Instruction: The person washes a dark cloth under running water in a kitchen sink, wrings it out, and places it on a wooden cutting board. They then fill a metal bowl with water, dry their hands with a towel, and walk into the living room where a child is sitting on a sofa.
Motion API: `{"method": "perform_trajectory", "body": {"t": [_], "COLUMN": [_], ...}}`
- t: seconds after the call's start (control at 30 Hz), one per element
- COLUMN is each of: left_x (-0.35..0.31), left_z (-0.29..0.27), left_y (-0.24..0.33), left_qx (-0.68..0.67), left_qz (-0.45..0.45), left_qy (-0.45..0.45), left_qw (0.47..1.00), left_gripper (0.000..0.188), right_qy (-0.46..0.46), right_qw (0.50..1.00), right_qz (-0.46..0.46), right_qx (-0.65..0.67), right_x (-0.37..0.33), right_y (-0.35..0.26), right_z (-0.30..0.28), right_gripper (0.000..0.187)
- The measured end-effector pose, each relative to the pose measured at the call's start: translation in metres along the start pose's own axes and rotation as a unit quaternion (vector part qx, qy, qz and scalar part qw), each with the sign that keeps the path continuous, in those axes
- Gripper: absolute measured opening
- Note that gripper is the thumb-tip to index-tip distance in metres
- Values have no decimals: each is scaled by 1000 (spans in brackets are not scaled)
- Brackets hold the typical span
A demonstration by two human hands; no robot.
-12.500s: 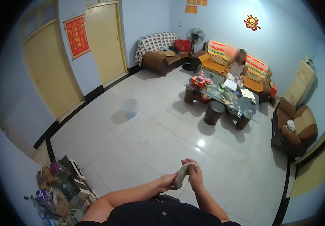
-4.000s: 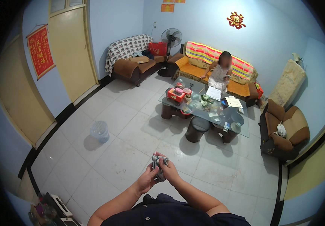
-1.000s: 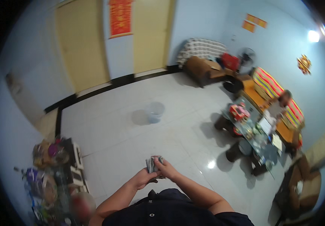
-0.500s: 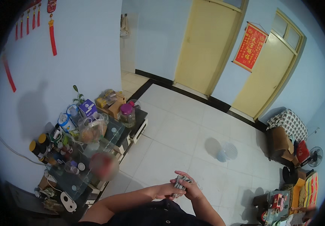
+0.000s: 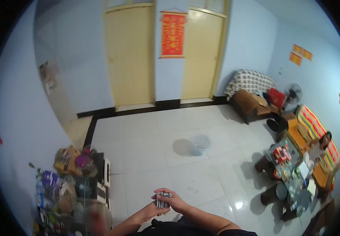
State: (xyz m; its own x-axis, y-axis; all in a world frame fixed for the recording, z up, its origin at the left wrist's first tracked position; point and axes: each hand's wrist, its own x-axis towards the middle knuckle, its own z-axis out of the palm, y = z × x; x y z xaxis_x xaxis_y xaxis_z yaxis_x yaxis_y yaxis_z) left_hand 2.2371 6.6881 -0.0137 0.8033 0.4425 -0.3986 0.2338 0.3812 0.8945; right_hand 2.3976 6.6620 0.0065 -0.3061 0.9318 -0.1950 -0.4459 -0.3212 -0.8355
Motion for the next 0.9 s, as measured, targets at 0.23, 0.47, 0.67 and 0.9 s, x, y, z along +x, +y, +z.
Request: {"method": "perform_trajectory", "body": {"t": [0.23,0.47,0.67,0.9], "left_x": [116,210,258,265], "left_z": [45,111,137,136], "left_y": [51,74,89,108], "left_qx": [197,1,-130,-91], "left_qz": [4,-185,-260,-298], "left_qy": [-78,-233,-436,-443], "left_qw": [977,955,852,841], "left_gripper": [16,26,28,19], "right_qy": [102,125,131,252], "right_qw": [988,973,925,892], "right_qz": [-114,-174,-303,-298], "right_qx": [26,85,187,229], "right_x": [-46,-123,-149,-132], "right_y": [-40,-62,-63,-67], "right_z": [-93,-176,-194,-191], "right_gripper": [33,64,90,57]}}
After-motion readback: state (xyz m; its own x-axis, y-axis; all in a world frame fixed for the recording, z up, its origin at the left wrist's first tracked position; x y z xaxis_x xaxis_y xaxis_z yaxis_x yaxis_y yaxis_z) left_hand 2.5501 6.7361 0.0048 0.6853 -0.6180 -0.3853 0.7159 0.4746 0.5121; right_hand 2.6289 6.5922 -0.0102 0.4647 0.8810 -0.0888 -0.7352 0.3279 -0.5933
